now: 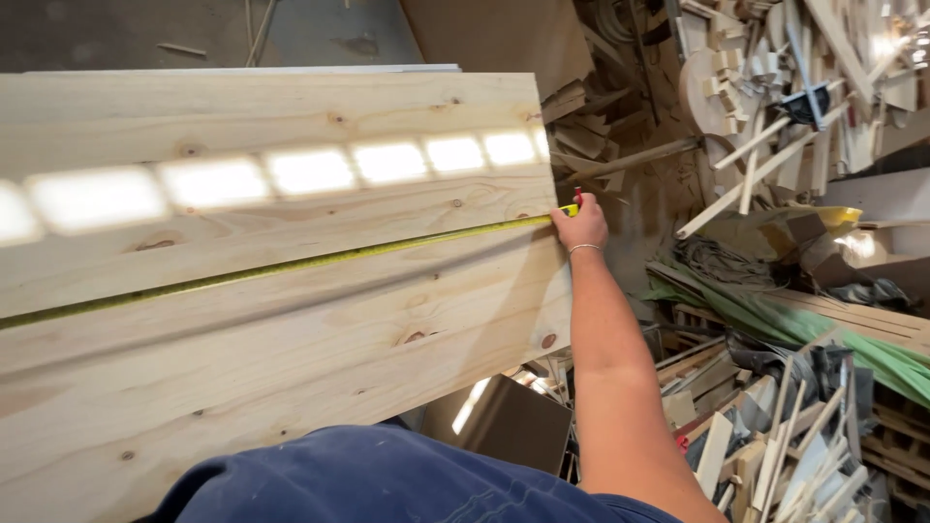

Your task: Marking a wooden board using a paper template and a pencil, followed by measuring and marking with a tape measure.

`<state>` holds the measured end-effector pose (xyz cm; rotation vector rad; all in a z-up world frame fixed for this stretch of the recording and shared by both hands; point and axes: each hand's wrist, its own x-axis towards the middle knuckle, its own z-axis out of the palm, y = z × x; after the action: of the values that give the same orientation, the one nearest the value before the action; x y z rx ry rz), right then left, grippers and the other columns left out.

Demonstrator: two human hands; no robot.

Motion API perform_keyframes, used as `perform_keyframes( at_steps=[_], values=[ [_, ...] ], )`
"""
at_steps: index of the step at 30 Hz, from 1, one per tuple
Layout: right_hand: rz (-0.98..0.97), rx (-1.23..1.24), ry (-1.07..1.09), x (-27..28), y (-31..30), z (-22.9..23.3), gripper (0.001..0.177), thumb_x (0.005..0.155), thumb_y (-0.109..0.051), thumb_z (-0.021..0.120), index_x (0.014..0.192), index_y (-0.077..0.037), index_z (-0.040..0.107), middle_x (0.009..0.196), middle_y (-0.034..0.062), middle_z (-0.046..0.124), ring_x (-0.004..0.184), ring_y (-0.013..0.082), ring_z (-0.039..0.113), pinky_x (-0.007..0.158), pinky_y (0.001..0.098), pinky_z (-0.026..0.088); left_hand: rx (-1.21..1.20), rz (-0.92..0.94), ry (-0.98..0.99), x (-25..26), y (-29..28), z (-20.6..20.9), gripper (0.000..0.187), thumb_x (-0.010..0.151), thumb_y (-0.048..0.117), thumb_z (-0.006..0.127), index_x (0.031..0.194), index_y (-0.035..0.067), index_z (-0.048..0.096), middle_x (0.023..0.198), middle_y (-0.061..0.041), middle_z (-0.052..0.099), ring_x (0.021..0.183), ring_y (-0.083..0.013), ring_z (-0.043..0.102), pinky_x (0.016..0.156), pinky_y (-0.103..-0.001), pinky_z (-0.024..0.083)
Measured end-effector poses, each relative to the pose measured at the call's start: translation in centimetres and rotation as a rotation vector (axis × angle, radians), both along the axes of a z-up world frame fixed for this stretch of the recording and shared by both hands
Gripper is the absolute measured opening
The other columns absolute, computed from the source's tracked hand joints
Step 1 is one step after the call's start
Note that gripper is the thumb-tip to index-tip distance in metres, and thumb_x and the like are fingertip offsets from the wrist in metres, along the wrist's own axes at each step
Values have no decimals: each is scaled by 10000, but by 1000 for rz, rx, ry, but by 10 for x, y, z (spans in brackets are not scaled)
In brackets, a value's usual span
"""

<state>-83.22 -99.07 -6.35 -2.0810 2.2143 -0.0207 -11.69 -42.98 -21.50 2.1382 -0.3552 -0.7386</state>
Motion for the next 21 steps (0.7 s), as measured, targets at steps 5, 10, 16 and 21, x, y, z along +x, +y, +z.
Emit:
perform_keyframes(
  at_steps=[5, 10, 16, 21],
  values=[
    [74, -160, -227, 9, 20, -7, 631, 732, -414, 915, 1258, -217, 627, 1218, 0, 704, 1090, 291, 673, 914, 444, 525, 192, 181, -183, 65, 133, 33, 135, 1005, 325, 809, 1019, 195, 776, 779, -5, 688, 669, -89, 593, 554, -317, 473],
    [224, -472, -122, 16, 31, -22, 719, 730, -382, 991, 1252, -74, 604, 1179, 128, 735, 982, 412, 685, 764, 557, 509, 247, 258, -310, 91, 113, 70, 214, 931, 347, 835, 942, 152, 745, 763, -8, 704, 660, -121, 589, 609, -344, 488],
    [-81, -282, -155, 58, 64, 28, 669, 856, -403, 994, 1186, -97, 499, 1194, 150, 670, 997, 480, 671, 777, 601, 518, 283, 231, -238, 101, 31, 133, 195, 929, 352, 792, 890, 185, 699, 841, 18, 696, 773, -168, 632, 748, -347, 509],
    [-126, -304, -132, 52, 61, 15, 690, 879, -414, 1010, 1164, -85, 475, 1155, 171, 661, 957, 463, 674, 724, 578, 527, 311, 190, -248, 137, -34, 143, 177, 906, 333, 746, 823, 222, 636, 789, 65, 667, 716, -135, 590, 690, -347, 490]
  ],
)
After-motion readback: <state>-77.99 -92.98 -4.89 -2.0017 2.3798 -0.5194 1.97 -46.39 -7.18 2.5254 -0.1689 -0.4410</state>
